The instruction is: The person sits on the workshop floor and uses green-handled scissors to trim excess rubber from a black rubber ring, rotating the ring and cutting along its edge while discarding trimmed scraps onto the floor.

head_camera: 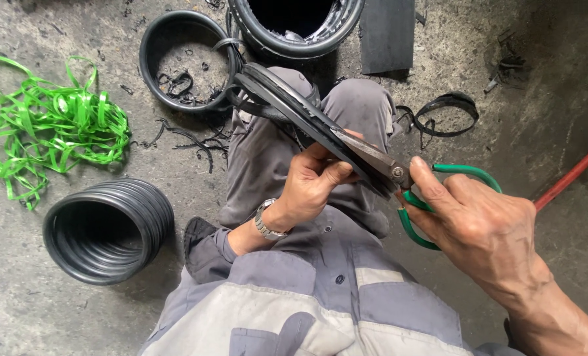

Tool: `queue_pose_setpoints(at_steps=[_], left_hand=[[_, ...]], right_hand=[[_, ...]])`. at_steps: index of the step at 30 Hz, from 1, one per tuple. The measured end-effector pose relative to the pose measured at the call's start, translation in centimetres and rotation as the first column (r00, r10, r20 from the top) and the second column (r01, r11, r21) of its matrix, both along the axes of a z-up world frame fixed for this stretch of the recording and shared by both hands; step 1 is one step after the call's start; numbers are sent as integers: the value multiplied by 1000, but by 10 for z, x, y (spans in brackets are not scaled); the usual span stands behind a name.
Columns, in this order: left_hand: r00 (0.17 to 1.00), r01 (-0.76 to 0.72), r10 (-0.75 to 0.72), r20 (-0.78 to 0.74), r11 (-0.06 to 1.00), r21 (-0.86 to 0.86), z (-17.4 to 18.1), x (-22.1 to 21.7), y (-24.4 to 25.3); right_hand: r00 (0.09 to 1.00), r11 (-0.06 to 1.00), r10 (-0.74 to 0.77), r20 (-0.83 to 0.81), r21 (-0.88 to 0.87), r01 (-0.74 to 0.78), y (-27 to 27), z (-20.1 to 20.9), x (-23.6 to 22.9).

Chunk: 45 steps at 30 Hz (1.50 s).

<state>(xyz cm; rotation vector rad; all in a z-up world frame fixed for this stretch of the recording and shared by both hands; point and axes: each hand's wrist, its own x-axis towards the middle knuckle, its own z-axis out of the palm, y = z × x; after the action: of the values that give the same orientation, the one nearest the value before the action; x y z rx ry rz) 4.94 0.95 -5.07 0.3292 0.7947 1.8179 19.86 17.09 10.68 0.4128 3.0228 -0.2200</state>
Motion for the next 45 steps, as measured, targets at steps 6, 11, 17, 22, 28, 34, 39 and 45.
queue_pose_setpoints(at_steps=[6,11,17,22,28,34,39,45], left_hand=[[991,13,-19,-129,999,-47,-19,16,-3],[987,3,-6,-162,1000,-21,-16,18,0],[977,158,-164,-137,986,-52,-21,35,0],[1000,-4,4,-3,999,38,30,-10,-1],[935,-102,42,353,983,155,46,-46,-13],[935,-210,146,324,963,170,58,-61,-19],[948,-216,167,271,963,162,48,-52,-12],[968,-167,128,217,971,171,41,-43,-1]], right_hand=[[1000,1000,24,-5,2,-24,0,3,-9],[999,1000,30,38,4,-30,-1,10,-18],[999,999,45,23,-9,-45,0,12,-25],[1000,1000,9,-24,-9,-9,2,13,-31],[932,924,-232,-277,-362,123,2,6,-29],[849,828,-382,-364,-542,140,16,-26,1],[914,933,-175,-365,-357,36,5,-17,-5],[940,982,-130,-316,-174,77,5,-11,9]])
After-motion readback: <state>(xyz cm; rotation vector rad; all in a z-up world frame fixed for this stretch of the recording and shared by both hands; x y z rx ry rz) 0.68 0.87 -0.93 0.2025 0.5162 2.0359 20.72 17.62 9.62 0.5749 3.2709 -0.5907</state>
